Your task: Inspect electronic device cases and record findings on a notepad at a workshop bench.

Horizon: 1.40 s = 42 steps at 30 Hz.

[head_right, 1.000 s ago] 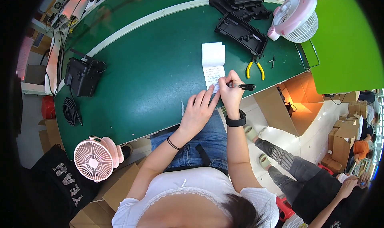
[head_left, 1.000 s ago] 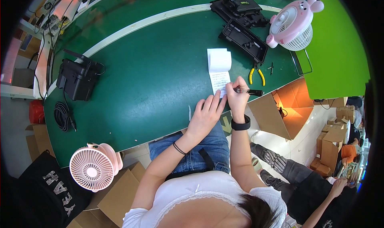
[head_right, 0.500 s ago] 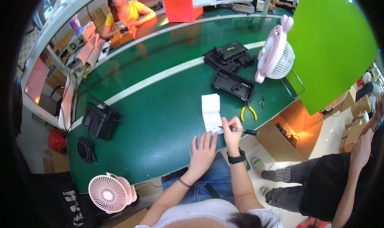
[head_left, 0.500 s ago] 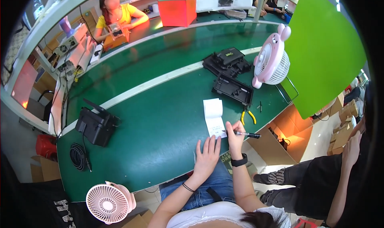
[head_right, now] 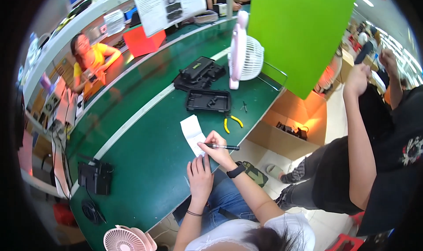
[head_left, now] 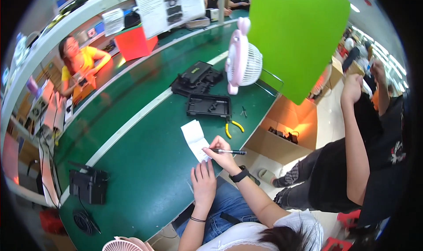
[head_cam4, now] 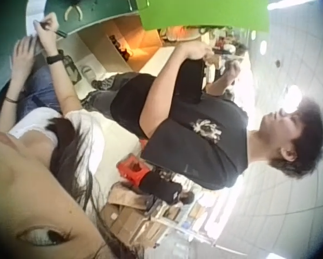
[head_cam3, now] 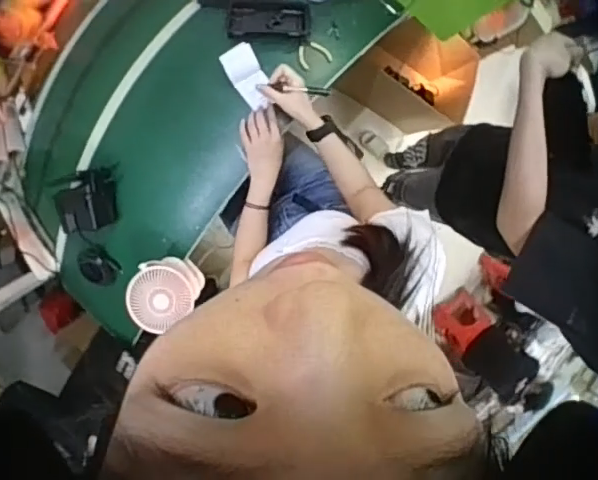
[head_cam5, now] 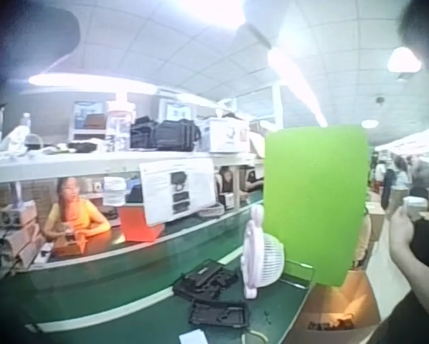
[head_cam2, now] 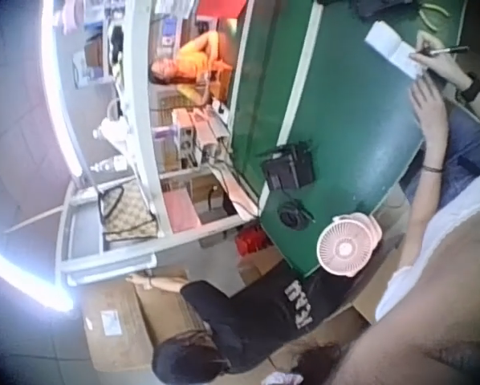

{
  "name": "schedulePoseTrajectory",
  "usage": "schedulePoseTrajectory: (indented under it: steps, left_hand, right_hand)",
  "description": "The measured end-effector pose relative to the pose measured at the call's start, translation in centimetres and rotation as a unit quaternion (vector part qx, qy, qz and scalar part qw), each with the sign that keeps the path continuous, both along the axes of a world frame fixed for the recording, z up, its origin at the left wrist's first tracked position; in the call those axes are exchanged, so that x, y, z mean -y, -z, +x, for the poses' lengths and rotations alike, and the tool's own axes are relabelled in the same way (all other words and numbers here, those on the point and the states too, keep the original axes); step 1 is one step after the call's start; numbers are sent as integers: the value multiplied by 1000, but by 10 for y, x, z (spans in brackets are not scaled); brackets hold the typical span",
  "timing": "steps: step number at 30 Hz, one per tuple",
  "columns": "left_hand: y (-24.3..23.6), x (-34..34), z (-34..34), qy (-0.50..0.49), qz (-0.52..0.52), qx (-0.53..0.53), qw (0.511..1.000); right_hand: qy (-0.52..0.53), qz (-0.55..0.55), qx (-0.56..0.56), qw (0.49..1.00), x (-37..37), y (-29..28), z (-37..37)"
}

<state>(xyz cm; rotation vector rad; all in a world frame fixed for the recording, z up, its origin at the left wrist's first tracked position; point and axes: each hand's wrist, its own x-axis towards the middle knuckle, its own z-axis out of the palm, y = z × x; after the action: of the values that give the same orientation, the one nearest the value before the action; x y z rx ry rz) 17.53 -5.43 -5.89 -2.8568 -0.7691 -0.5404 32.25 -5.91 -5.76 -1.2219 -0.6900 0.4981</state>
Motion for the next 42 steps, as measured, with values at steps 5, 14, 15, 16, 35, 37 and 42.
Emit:
schedulePoseTrajectory:
  steps: [5,14,15,16,35,37,42]
  left_hand:
    - [-11,8,13,29,-21,-6,999]
    - [-13,13,8,21,-31,-15,999]
    - [-13,15,7,19,-33,-17,999]
    - [-13,14,6,21,-36,-19,999]
    - [-1,3,6,14,-7,4,1000]
    - [0,5,5,21,1,-2,1000]
    - [-3,6,8,15,-6,19,1000]
  right_hand:
    - [38,-34,69,996,11,7,13]
    - [33,-36,54,997,10,12,9]
    - [38,-40,36,998,13,13,7]
    - [37,-38,34,998,12,13,7]
    - [74,-56,110,990,6,10,4]
    - [78,-94,143,982,8,12,5]
    - [65,-107,132,983,9,1,3]
